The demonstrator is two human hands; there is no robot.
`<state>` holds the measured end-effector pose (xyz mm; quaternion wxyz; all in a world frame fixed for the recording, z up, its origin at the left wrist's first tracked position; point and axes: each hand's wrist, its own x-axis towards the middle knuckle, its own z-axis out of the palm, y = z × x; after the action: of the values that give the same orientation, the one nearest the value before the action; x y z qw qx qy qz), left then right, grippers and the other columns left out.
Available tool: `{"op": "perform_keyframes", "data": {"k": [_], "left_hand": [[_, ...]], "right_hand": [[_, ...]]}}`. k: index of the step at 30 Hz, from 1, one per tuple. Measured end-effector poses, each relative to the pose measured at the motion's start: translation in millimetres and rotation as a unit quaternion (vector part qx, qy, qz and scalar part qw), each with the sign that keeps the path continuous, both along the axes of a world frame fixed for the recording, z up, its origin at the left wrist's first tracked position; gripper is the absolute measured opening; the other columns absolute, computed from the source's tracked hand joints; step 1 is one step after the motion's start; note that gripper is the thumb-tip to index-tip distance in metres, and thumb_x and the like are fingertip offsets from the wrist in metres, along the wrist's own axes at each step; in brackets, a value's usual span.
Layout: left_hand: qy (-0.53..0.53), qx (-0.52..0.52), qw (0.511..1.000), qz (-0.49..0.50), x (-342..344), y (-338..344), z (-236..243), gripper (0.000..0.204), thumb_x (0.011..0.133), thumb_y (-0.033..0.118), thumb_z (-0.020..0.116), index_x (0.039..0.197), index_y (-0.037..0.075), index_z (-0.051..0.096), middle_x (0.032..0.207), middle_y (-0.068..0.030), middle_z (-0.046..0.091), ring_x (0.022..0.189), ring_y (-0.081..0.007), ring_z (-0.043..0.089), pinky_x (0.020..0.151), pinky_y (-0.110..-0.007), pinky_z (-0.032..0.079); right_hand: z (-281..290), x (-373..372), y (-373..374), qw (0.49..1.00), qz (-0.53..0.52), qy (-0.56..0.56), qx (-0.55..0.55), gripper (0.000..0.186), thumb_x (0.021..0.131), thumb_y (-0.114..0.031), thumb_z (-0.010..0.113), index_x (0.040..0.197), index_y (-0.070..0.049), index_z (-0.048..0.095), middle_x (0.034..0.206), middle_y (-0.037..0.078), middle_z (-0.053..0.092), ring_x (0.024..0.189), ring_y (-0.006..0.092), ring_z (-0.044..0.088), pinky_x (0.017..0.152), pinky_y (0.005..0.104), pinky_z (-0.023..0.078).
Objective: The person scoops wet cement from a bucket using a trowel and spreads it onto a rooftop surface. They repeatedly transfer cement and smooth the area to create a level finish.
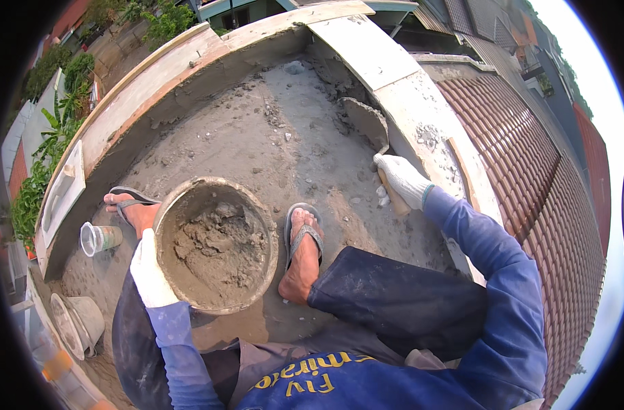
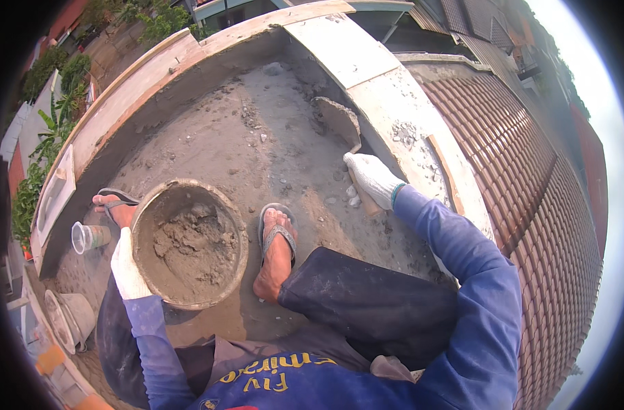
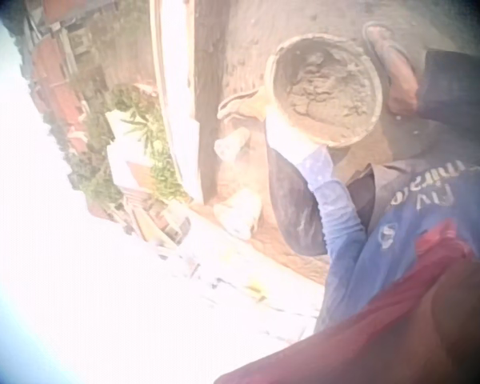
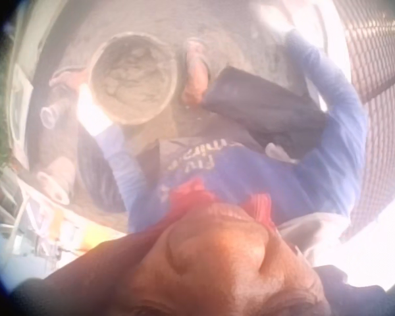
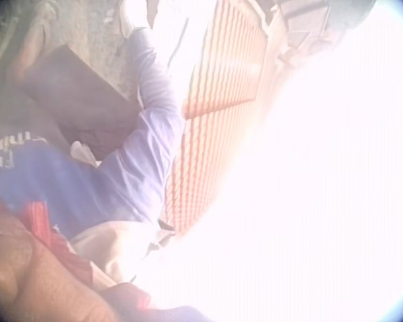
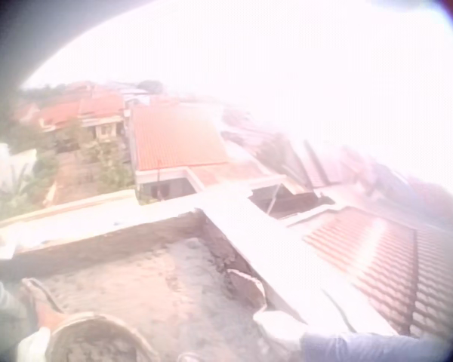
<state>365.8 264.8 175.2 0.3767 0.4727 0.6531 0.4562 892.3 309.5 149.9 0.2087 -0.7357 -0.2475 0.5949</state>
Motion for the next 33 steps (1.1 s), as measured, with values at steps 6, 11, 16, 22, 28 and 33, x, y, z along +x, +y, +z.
{"op": "perform_keyframes", "data": {"k": [6,11,16,22,28,33], "left_hand": [[-0.156,-0.054,0.983,0.080,6,-4,8,0.036,0.117,0.031,0.060,0.112,0.000,0.076,0.096,-0.0027,0.075,0.084,-0.0094,0.066,0.073,-0.032,0.054],[-0.062,-0.022,0.998,-0.002,-2,-6,11,0.037,0.117,0.033,0.062,0.115,0.000,0.077,0.099,-0.0033,0.076,0.085,-0.0093,0.067,0.077,-0.031,0.055],[-0.159,-0.060,0.982,0.078,-11,-4,1,0.037,0.117,0.033,0.062,0.116,0.000,0.078,0.102,-0.0029,0.077,0.087,-0.0097,0.068,0.078,-0.030,0.055],[-0.210,-0.062,0.972,0.082,-11,-5,-10,0.038,0.115,0.034,0.066,0.127,0.001,0.079,0.110,-0.0044,0.079,0.093,-0.0111,0.072,0.082,-0.030,0.058],[-0.216,-0.076,0.966,0.124,-42,-12,-27,0.041,0.115,0.031,0.066,0.141,0.000,0.073,0.125,-0.0085,0.080,0.106,-0.0159,0.077,0.093,-0.034,0.062],[-0.209,-0.090,0.970,0.086,-33,-3,-23,0.041,0.115,0.032,0.067,0.138,-0.002,0.074,0.123,-0.0088,0.080,0.104,-0.0174,0.077,0.090,-0.035,0.063]], "right_hand": [[-39,13,22,0.998,-0.055,-0.013,0.007,0.032,0.116,-0.039,0.053,0.116,-0.008,0.059,0.091,0.008,0.064,0.065,0.0199,0.064,0.056,0.0397,0.062],[-35,12,-9,0.995,-0.062,-0.050,0.058,0.034,0.117,-0.042,0.052,0.116,-0.009,0.060,0.088,0.006,0.064,0.063,0.0192,0.062,0.056,0.0405,0.060],[-31,19,-56,0.987,-0.052,-0.133,0.074,0.032,0.116,-0.038,0.051,0.115,-0.007,0.059,0.091,0.009,0.063,0.065,0.0212,0.063,0.057,0.0427,0.062],[-23,24,-142,0.982,-0.078,-0.156,0.067,0.035,0.117,-0.039,0.054,0.120,-0.004,0.060,0.091,0.010,0.064,0.068,0.0193,0.067,0.057,0.0412,0.063],[-16,31,-213,0.925,0.122,-0.361,0.017,0.032,0.112,-0.034,0.064,0.121,-0.003,0.065,0.096,0.015,0.075,0.083,0.0286,0.076,0.077,0.0453,0.060],[-71,27,-250,0.846,0.062,-0.509,0.149,0.031,0.112,-0.035,0.064,0.123,-0.005,0.064,0.101,0.024,0.079,0.094,0.0487,0.076,0.081,0.0562,0.059]]}}
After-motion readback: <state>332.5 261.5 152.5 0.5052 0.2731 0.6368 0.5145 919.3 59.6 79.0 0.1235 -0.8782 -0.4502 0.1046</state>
